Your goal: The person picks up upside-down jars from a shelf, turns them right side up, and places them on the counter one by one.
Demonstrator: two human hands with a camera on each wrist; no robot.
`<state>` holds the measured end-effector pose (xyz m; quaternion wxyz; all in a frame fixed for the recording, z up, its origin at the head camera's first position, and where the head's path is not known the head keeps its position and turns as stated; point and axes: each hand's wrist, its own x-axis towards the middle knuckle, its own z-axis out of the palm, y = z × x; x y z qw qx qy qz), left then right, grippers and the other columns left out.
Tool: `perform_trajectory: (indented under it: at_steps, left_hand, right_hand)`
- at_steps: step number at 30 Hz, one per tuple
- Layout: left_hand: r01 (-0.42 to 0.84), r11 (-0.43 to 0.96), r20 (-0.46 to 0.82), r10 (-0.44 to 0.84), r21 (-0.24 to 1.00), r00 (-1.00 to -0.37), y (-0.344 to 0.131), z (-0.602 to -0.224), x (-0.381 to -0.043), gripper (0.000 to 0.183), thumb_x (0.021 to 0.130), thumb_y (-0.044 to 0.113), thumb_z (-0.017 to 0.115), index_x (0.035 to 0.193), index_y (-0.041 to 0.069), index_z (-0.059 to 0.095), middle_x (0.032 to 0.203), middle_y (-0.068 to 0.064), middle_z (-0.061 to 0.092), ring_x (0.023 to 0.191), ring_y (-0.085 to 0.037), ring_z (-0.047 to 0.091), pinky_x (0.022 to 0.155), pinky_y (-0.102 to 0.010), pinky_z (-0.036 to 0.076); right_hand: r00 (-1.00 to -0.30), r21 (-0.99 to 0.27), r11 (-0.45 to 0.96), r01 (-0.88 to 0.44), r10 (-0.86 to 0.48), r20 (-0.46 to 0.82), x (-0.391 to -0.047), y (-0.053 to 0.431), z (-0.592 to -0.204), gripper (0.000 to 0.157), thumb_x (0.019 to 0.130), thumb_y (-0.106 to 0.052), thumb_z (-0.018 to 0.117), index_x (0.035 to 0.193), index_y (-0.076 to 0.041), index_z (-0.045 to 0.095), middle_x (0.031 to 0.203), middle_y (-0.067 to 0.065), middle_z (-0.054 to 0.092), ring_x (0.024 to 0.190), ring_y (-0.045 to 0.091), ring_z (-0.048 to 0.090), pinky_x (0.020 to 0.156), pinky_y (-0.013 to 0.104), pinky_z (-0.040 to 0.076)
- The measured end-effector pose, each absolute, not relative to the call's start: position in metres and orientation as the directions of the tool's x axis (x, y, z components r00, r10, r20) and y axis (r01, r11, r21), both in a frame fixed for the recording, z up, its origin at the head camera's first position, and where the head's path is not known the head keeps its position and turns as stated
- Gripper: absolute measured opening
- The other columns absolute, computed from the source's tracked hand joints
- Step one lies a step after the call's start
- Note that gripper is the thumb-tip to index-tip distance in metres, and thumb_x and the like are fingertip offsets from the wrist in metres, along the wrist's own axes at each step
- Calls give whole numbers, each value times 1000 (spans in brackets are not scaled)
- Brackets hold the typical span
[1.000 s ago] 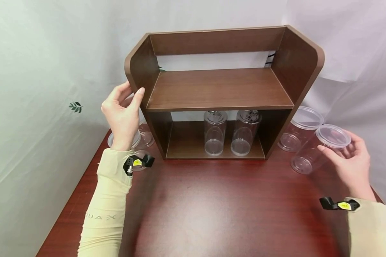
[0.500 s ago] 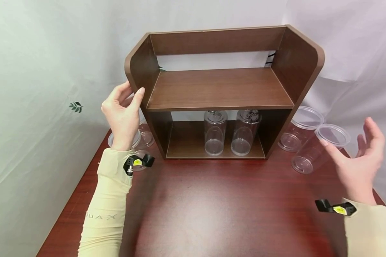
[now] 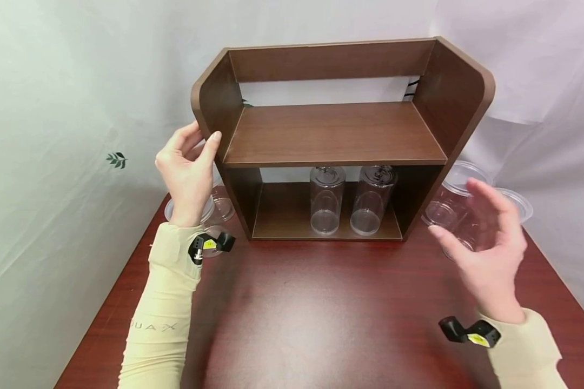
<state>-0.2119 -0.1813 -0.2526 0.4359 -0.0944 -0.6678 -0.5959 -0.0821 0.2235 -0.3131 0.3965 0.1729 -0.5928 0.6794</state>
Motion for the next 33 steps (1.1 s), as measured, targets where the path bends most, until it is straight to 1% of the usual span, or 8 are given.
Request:
perform_trajectory:
  at_steps: [5, 10, 13, 18, 21, 24, 28, 33]
  left_hand:
    - [653, 287, 709, -384, 701, -592, -181, -253, -210, 29, 83, 9, 85, 111, 5, 78, 103, -10, 76, 93, -18, 74, 86, -31, 58]
    - [650, 279, 702, -389, 707, -597, -180, -253, -209, 29, 83, 10, 86, 110, 6, 79, 103, -9, 76, 93, -18, 74, 86, -31, 58]
    - [650, 275, 701, -388, 708, -599, -180, -253, -211, 28, 83, 11, 86, 110, 7, 79, 103, -9, 76, 94, -18, 74, 87, -31, 58]
    - [656, 301, 719, -371, 692, -588, -180, -254, -212, 28, 85, 12, 85, 111, 6, 78, 103, -9, 76, 93, -17, 74, 86, -31, 58]
    - [639, 295, 701, -383, 710, -601, -179, -252, -211, 28, 85, 10, 85, 111, 6, 78, 103, -9, 76, 93, -16, 74, 87, -30, 58]
    - [621, 301, 687, -396, 724, -609, -177, -250, -209, 27, 85, 6, 83, 111, 3, 78, 104, -10, 76, 94, -16, 74, 88, -30, 57]
    - [611, 316, 686, -399, 726, -608, -176, -250, -209, 27, 86, 5, 82, 112, 2, 77, 104, -11, 76, 93, -16, 74, 88, -30, 57]
    - [619, 308, 690, -390, 722, -611, -180, -252, -210, 28, 84, 10, 85, 112, 6, 78, 104, -8, 76, 92, -16, 74, 87, -30, 58]
  right_hand:
    - [-714, -745, 188, -641, 212, 668, -86, 207, -320, 74, 70, 23, 78, 139, 9, 54, 140, 23, 55, 129, 26, 53, 111, 32, 39]
    - [-810, -793, 334, -510, 123, 573, -103, 204, -335, 84, 73, 19, 81, 148, -3, 50, 148, 11, 52, 136, 21, 49, 111, 29, 40]
    - [-854, -824, 343, -451, 102, 510, -116, 205, -343, 88, 76, 13, 83, 153, -7, 44, 153, 10, 46, 140, 21, 44, 113, 28, 36]
    - [-921, -884, 325, -337, 80, 380, -129, 202, -348, 93, 84, -6, 84, 160, -12, 30, 161, 10, 35, 146, 23, 35, 117, 28, 30]
    - [-939, -901, 310, -303, 65, 339, -135, 199, -350, 96, 86, -11, 83, 162, -13, 24, 165, 7, 28, 148, 22, 31, 118, 29, 28]
    - [-937, -905, 291, -311, 63, 342, -141, 197, -353, 97, 87, -12, 83, 162, -11, 22, 166, 5, 25, 149, 20, 28, 119, 30, 27]
    - [-932, -904, 275, -327, 63, 356, -150, 196, -357, 96, 87, -9, 82, 162, -9, 22, 166, 6, 24, 150, 20, 27, 120, 32, 25]
    - [-934, -908, 264, -326, 59, 353, -160, 195, -363, 93, 88, -4, 80, 161, -4, 22, 165, 11, 25, 150, 23, 27, 121, 36, 24]
